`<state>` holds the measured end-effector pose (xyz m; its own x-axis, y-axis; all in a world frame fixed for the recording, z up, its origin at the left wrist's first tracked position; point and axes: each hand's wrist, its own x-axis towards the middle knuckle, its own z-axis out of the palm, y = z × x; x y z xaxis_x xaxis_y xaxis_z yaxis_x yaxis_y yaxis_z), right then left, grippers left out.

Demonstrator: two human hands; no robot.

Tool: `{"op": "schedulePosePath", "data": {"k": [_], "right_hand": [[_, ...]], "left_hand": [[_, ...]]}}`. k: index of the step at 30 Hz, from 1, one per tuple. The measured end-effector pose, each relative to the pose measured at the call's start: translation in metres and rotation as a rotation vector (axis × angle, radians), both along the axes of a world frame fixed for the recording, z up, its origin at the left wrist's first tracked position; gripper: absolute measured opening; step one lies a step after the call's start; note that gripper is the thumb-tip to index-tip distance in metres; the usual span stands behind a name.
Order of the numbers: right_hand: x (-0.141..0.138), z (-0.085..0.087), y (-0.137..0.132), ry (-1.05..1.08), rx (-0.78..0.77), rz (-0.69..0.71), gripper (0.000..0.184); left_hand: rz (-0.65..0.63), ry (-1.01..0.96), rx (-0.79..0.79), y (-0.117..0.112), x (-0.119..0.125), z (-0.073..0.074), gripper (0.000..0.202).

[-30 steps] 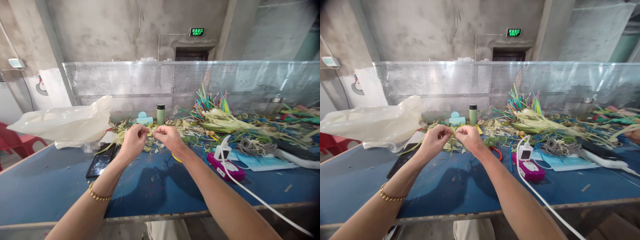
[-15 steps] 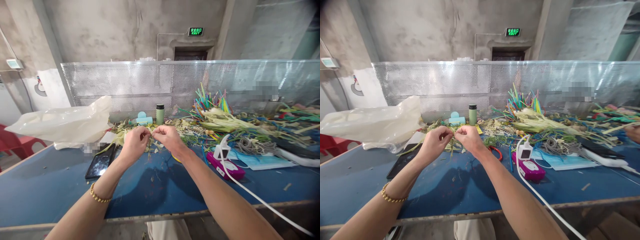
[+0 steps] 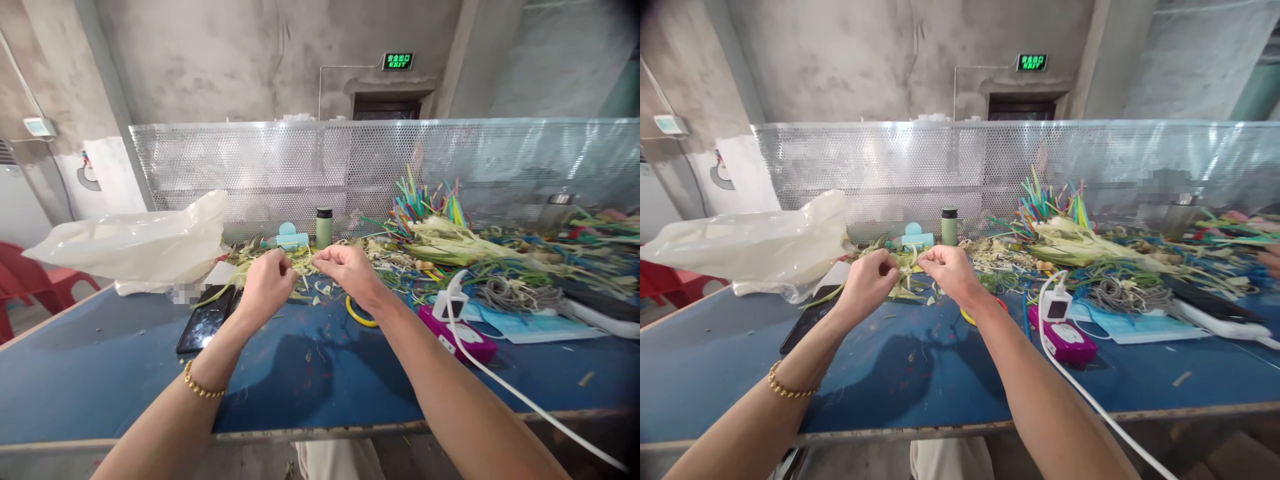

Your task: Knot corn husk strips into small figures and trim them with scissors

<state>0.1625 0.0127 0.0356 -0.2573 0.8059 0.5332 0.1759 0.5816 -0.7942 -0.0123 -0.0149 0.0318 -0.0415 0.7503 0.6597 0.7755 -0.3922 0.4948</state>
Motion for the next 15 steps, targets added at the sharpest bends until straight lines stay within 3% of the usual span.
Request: {"op": "schedulePosePath", "data": {"k": [8,15], "right_hand": [[0.001,0.000,0.001,-0.115,0.084,-0.089,0.022],[-0.002,0.001,0.000,0.012,-0.074,-0.046,0.027]], "left_hand": [[0.057,0.042,-0.007,0.004,0.001,-0.003,0.013],[-0.155,-0.165,-0.078,0.020,-0.013,-0.001,0.007]]}}
